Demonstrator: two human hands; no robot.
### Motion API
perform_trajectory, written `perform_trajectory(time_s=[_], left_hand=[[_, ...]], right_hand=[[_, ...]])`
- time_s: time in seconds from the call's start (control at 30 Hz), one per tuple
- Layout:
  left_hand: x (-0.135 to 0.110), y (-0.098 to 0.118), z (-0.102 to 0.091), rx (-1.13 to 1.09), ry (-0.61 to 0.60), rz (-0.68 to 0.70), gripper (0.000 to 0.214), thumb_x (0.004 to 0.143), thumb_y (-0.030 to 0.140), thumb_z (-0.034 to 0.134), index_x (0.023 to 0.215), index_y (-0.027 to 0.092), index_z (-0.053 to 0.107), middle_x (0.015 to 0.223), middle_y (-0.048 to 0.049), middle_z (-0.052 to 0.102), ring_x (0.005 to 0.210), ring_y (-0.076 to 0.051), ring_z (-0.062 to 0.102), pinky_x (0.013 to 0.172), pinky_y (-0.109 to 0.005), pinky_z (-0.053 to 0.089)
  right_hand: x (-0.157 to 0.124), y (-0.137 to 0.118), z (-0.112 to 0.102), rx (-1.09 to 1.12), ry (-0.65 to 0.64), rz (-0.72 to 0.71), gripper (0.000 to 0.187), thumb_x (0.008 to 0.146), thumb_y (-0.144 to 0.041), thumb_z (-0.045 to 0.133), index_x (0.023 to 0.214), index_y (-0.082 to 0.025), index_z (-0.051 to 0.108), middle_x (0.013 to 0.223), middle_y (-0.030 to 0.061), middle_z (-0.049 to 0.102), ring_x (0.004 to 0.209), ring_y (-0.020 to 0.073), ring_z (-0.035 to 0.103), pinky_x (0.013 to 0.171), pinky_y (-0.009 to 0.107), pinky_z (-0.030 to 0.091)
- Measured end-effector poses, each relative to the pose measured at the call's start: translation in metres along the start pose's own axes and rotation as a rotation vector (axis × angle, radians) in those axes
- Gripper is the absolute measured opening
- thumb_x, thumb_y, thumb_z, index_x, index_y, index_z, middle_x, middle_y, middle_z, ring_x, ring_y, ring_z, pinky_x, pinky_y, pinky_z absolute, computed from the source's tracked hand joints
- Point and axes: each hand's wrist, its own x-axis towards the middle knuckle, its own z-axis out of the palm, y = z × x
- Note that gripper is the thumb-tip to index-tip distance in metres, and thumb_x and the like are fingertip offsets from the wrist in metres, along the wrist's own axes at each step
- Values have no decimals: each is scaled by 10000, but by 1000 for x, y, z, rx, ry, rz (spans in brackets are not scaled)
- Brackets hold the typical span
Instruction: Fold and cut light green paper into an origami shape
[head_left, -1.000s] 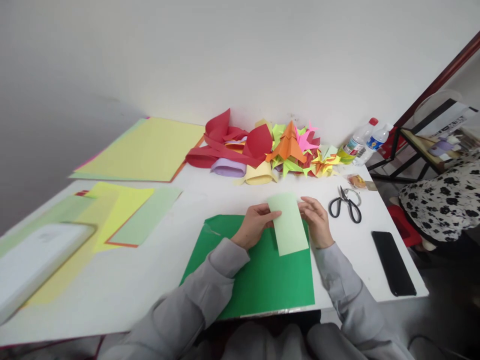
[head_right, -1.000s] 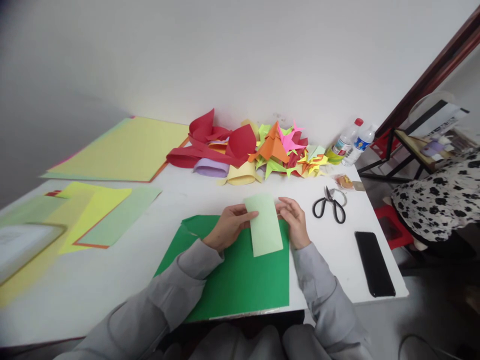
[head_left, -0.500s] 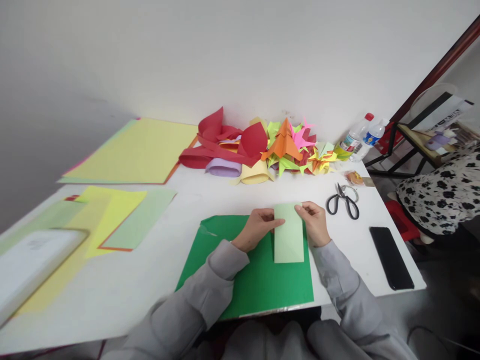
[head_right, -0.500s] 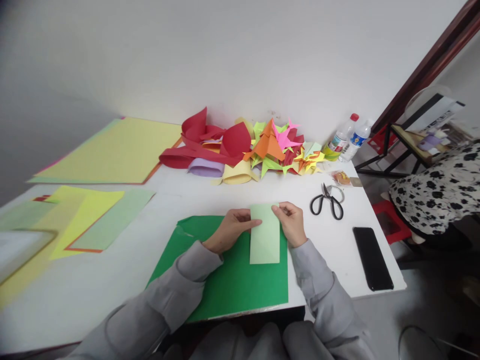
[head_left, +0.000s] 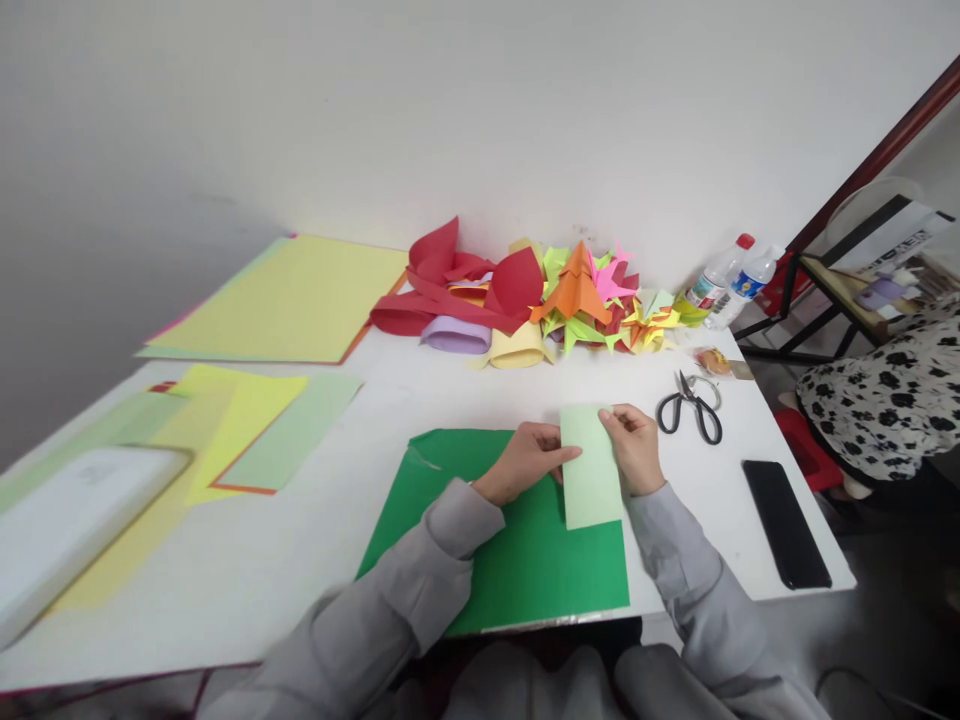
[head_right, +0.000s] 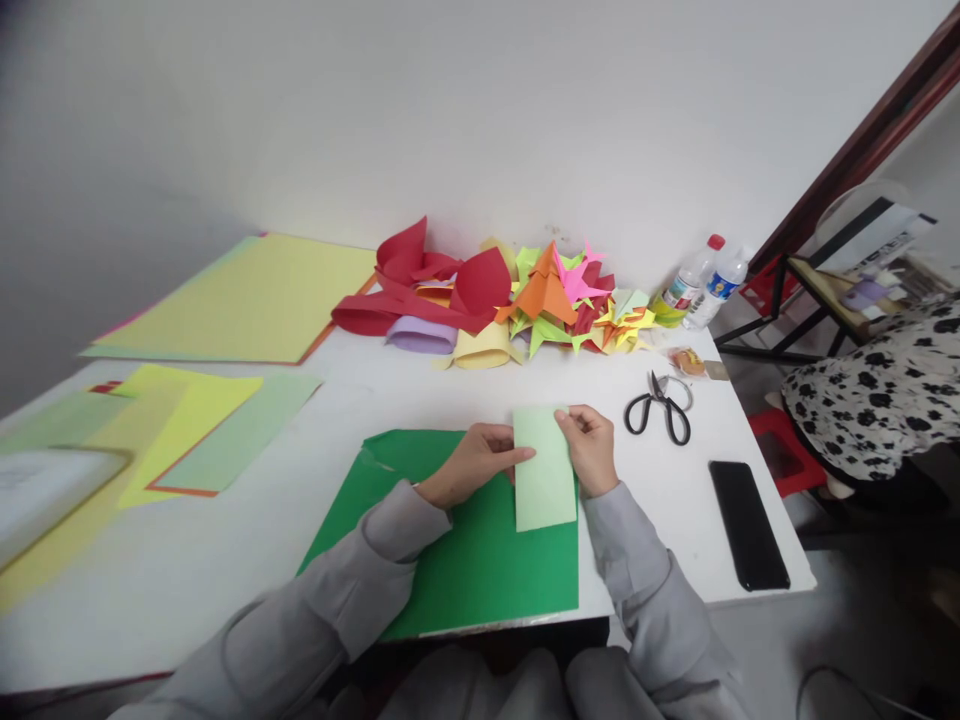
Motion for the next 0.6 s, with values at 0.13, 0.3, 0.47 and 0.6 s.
perform_trajectory(time_s=[0.13, 0.3, 0.47, 0.6], left_hand=[[2, -1, -2, -14, 90, 15, 243, 599, 364, 799, 617, 134, 722, 565, -54, 690, 487, -178, 608, 461, -281, 493], [4, 1, -6, -27, 150, 19, 282, 574, 386, 812, 607, 130, 700, 536, -31, 668, 461, -158, 591, 448, -267, 483], [5, 2, -7, -19, 208, 29, 359, 636, 420, 760, 490, 142, 585, 391, 14, 547, 349, -95, 480, 377, -214, 385], [5, 2, -9, -40, 247, 34, 416, 641, 407, 750, 427, 154, 499, 346, 40, 465, 313, -62, 392, 346, -195, 286]], right_hand=[[-2, 0, 1, 48, -131, 94, 293, 694, -450, 735, 753, -194, 604, 598, -41, 586, 512, 104, 483, 489, 226, 385], [-4, 3, 3, -96, -291, 159, 335, 688, -482, 732, 712, -167, 619, 604, -11, 631, 521, 125, 525, 468, 236, 404], [-5, 1, 5, -18, -319, 201, 356, 683, -485, 735, 784, -154, 652, 671, 12, 695, 533, 142, 584, 502, 259, 465], [-7, 0, 7, 32, -356, 239, 338, 688, -462, 742, 816, -159, 668, 712, 22, 723, 546, 150, 612, 509, 264, 483]])
